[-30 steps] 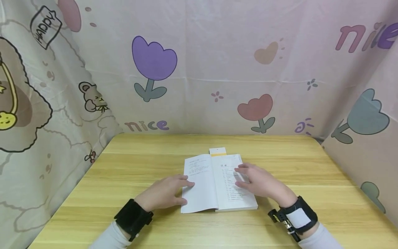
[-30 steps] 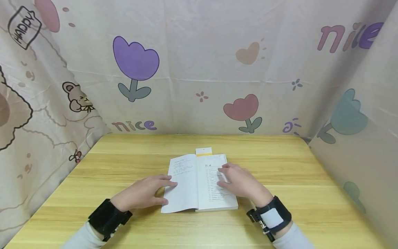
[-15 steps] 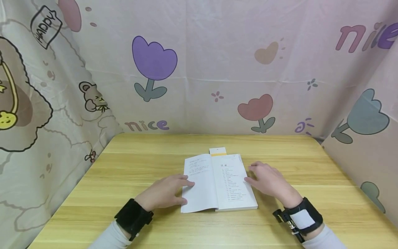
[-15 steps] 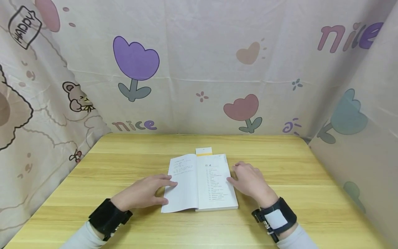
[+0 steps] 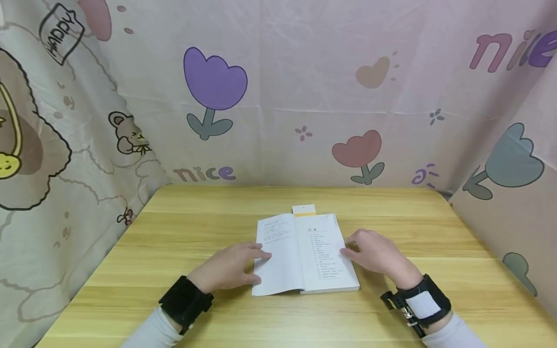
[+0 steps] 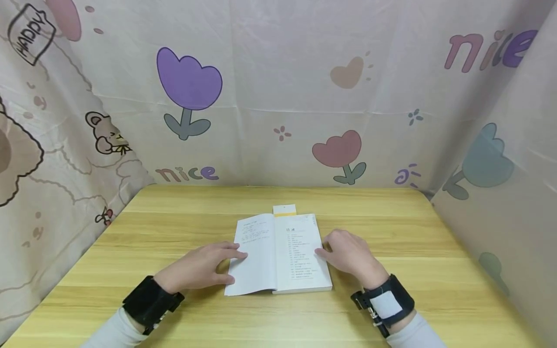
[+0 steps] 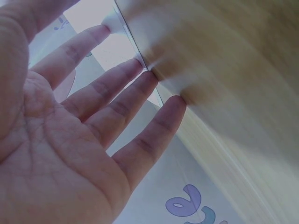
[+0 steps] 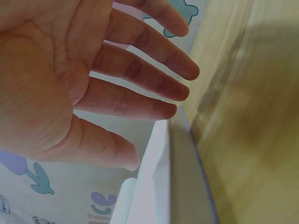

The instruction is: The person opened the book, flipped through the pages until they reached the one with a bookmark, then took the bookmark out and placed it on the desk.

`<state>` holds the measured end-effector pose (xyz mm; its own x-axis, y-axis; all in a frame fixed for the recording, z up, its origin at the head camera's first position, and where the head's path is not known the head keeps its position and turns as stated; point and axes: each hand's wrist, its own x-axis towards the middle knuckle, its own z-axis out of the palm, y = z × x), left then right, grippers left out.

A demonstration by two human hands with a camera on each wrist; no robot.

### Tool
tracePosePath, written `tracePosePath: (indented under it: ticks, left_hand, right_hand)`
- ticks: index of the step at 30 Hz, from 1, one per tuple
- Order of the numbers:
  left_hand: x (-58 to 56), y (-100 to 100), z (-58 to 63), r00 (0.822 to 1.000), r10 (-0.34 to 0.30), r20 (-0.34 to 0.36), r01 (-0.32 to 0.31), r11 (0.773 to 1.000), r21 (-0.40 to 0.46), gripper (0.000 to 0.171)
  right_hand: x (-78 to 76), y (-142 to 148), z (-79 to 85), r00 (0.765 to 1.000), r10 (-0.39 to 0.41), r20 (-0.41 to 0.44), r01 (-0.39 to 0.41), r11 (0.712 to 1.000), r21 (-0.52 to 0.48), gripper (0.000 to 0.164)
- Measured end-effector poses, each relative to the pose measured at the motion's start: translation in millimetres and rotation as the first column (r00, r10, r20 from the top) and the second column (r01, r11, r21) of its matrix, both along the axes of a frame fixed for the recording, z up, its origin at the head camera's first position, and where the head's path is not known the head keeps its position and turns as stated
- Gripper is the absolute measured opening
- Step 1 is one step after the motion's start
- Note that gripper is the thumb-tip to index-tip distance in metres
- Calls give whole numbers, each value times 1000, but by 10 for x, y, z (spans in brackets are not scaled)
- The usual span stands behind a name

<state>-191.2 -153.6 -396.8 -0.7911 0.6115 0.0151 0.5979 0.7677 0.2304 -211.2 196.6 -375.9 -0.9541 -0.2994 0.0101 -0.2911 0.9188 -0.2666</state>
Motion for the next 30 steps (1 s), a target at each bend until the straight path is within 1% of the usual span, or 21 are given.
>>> tracePosePath:
  ticks: [5, 12, 23, 30]
  left_hand:
    - [2, -2, 0, 1000, -5, 0, 5, 1000, 9, 55]
    - [11, -1, 19, 1000, -8, 0, 8, 1000, 9, 55]
    - [18, 6, 27, 1000, -4, -3, 4, 1000, 3, 55]
    - [14, 11, 27, 1000, -11, -8, 11, 1000, 4, 54]
  right_hand:
    - [15, -31, 12, 1000, 2, 24, -1, 1000, -10, 31]
    - [26, -39, 6, 999, -6, 51, 8, 999, -33, 35]
    - [25, -47, 30, 999, -30, 43, 31, 999, -33, 42]
    - [17, -57, 38, 1000, -24, 12, 24, 999, -44, 42]
